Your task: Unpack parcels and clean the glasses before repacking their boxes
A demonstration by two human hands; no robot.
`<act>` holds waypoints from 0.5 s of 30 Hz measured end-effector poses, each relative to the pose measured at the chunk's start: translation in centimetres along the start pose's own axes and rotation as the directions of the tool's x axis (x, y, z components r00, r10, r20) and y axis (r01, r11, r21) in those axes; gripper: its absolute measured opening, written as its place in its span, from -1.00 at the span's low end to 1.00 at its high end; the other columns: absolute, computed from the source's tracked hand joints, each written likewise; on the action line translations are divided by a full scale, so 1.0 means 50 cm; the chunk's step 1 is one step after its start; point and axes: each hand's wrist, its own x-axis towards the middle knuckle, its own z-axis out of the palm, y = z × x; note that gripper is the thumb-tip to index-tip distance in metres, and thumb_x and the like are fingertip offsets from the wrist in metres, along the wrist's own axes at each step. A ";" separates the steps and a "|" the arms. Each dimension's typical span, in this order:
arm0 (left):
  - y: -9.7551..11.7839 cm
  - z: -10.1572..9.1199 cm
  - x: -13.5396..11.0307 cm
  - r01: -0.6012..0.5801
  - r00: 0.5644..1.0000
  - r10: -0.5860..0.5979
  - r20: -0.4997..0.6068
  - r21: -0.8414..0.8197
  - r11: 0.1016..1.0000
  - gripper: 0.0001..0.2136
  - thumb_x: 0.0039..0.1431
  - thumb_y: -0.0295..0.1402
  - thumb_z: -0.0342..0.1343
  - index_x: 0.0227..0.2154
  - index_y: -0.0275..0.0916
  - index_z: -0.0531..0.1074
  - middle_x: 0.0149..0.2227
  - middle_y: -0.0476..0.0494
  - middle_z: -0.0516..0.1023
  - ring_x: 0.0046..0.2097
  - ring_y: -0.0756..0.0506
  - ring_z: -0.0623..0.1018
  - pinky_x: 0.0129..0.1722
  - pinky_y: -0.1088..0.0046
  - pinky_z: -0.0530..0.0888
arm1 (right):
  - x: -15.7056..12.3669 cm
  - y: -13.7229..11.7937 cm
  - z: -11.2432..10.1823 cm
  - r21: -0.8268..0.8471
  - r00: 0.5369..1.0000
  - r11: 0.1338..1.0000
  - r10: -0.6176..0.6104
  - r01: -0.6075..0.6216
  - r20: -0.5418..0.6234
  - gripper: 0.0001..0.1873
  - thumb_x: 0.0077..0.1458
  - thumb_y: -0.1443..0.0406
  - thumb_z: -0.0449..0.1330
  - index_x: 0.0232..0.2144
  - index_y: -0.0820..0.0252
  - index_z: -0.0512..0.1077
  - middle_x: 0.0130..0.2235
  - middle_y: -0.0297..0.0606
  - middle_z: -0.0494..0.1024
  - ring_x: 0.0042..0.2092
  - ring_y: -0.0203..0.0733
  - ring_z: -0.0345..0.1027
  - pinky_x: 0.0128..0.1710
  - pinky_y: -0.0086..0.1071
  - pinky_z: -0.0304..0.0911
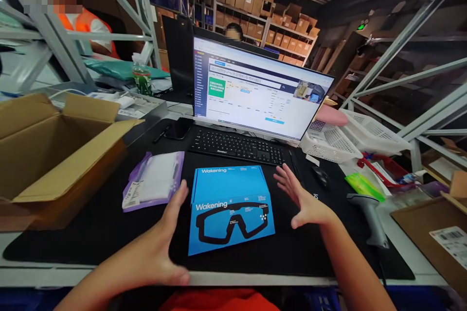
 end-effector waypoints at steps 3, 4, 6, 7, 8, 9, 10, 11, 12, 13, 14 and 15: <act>0.020 -0.029 0.073 -0.014 0.999 0.020 -0.050 0.119 0.993 0.60 -0.21 0.18 0.60 0.55 0.11 -0.63 0.61 -0.44 -0.67 0.59 -0.73 -0.23 0.44 -0.47 0.21 | 0.052 0.009 0.007 -0.160 0.996 0.987 0.017 -0.002 0.093 0.93 -0.43 -0.22 0.70 0.64 -0.05 -0.47 0.66 0.08 -0.48 0.67 0.34 -0.46 0.60 0.27 -0.40; 0.018 -0.034 0.099 -0.032 0.999 0.033 -0.006 0.111 0.993 0.59 -0.23 0.19 0.60 0.56 0.13 -0.58 0.60 -0.44 -0.71 0.59 -0.75 -0.25 0.44 -0.48 0.20 | 0.069 0.014 0.015 -0.191 0.990 0.981 0.039 -0.013 0.133 0.95 -0.42 -0.22 0.69 0.63 -0.02 -0.53 0.66 0.09 -0.51 0.67 0.31 -0.52 0.60 0.25 -0.45; 0.006 -0.040 0.140 -0.042 0.997 0.039 0.060 0.045 0.998 0.55 -0.24 0.20 0.60 0.59 0.17 -0.46 0.60 -0.44 -0.73 0.59 -0.77 -0.19 0.43 -0.39 0.28 | 0.093 0.024 0.032 -0.178 0.975 0.984 0.070 -0.033 0.210 0.99 -0.39 -0.22 0.68 0.60 0.01 -0.66 0.65 0.12 -0.53 0.67 0.28 -0.53 0.60 0.20 -0.41; -0.001 -0.042 0.152 -0.045 0.996 0.045 0.078 0.010 0.999 0.52 -0.25 0.19 0.61 0.60 0.17 -0.39 0.61 -0.45 -0.70 0.60 -0.76 -0.14 0.42 -0.35 0.32 | 0.100 0.030 0.040 -0.149 0.969 0.988 0.081 -0.047 0.235 0.99 -0.36 -0.21 0.68 0.58 0.02 -0.72 0.65 0.14 -0.51 0.67 0.27 -0.48 0.61 0.18 -0.34; -0.007 -0.044 0.161 -0.048 0.996 0.049 0.080 -0.016 0.999 0.49 -0.26 0.17 0.62 0.60 0.17 -0.31 0.62 -0.44 -0.63 0.59 -0.75 -0.09 0.42 -0.31 0.35 | 0.104 0.036 0.047 -0.121 0.964 0.991 0.093 -0.064 0.250 0.98 -0.33 -0.20 0.68 0.57 0.03 -0.76 0.65 0.16 -0.48 0.67 0.27 -0.40 0.60 0.16 -0.27; -0.012 -0.044 0.165 -0.052 0.996 0.054 0.068 -0.031 0.998 0.46 -0.27 0.13 0.63 0.60 0.16 -0.22 0.64 -0.43 -0.53 0.59 -0.73 -0.02 0.42 -0.28 0.37 | 0.105 0.044 0.053 -0.099 0.962 0.992 0.104 -0.081 0.252 0.98 -0.30 -0.18 0.68 0.55 0.03 -0.79 0.65 0.19 -0.43 0.67 0.28 -0.32 0.60 0.16 -0.21; -0.015 -0.043 0.166 -0.054 0.997 0.055 0.047 -0.038 0.998 0.40 -0.27 0.07 0.64 0.59 0.15 -0.11 0.64 -0.41 -0.42 0.58 -0.70 0.05 0.43 -0.25 0.38 | 0.106 0.052 0.059 -0.089 0.964 0.992 0.114 -0.095 0.239 0.96 -0.28 -0.15 0.67 0.55 0.02 -0.80 0.65 0.21 -0.37 0.66 0.29 -0.24 0.59 0.16 -0.18; -0.017 -0.041 0.166 -0.052 0.998 0.053 0.022 -0.040 0.998 0.34 -0.26 0.00 0.65 0.57 0.14 -0.02 0.63 -0.39 -0.31 0.57 -0.66 0.11 0.43 -0.23 0.38 | 0.106 0.061 0.066 -0.089 0.970 0.990 0.124 -0.107 0.209 0.93 -0.24 -0.13 0.66 0.56 0.01 -0.77 0.65 0.21 -0.31 0.65 0.30 -0.17 0.58 0.16 -0.15; -0.018 -0.038 0.166 -0.046 0.999 0.046 -0.006 -0.040 0.998 0.27 -0.24 -0.07 0.64 0.54 0.13 0.06 0.62 -0.36 -0.21 0.55 -0.62 0.18 0.44 -0.20 0.39 | 0.107 0.069 0.073 -0.098 0.978 0.989 0.130 -0.115 0.162 0.88 -0.21 -0.12 0.65 0.57 0.00 -0.73 0.64 0.22 -0.25 0.63 0.31 -0.12 0.58 0.18 -0.15; -0.019 -0.034 0.166 -0.037 0.999 0.036 -0.032 -0.042 0.998 0.20 -0.20 -0.13 0.63 0.52 0.12 0.12 0.59 -0.34 -0.12 0.52 -0.58 0.23 0.44 -0.18 0.39 | 0.109 0.078 0.080 -0.106 0.986 0.987 0.130 -0.119 0.102 0.83 -0.19 -0.11 0.63 0.59 0.01 -0.67 0.63 0.22 -0.20 0.62 0.33 -0.09 0.58 0.20 -0.15; -0.021 -0.030 0.166 -0.028 0.998 0.026 -0.053 -0.046 0.999 0.14 -0.17 -0.16 0.61 0.50 0.11 0.16 0.56 -0.33 -0.05 0.50 -0.55 0.28 0.45 -0.17 0.38 | 0.111 0.084 0.088 -0.107 0.991 0.987 0.126 -0.121 0.039 0.80 -0.19 -0.11 0.63 0.60 0.02 -0.61 0.62 0.23 -0.14 0.61 0.35 -0.06 0.57 0.22 -0.15; -0.024 -0.025 0.167 -0.020 0.998 0.016 -0.067 -0.051 0.998 0.09 -0.13 -0.17 0.59 0.49 0.10 0.19 0.52 -0.33 0.01 0.48 -0.53 0.31 0.45 -0.17 0.38 | 0.115 0.089 0.096 -0.099 0.993 0.988 0.120 -0.121 -0.017 0.77 -0.19 -0.12 0.63 0.61 0.04 -0.55 0.60 0.23 -0.09 0.60 0.37 -0.03 0.57 0.23 -0.14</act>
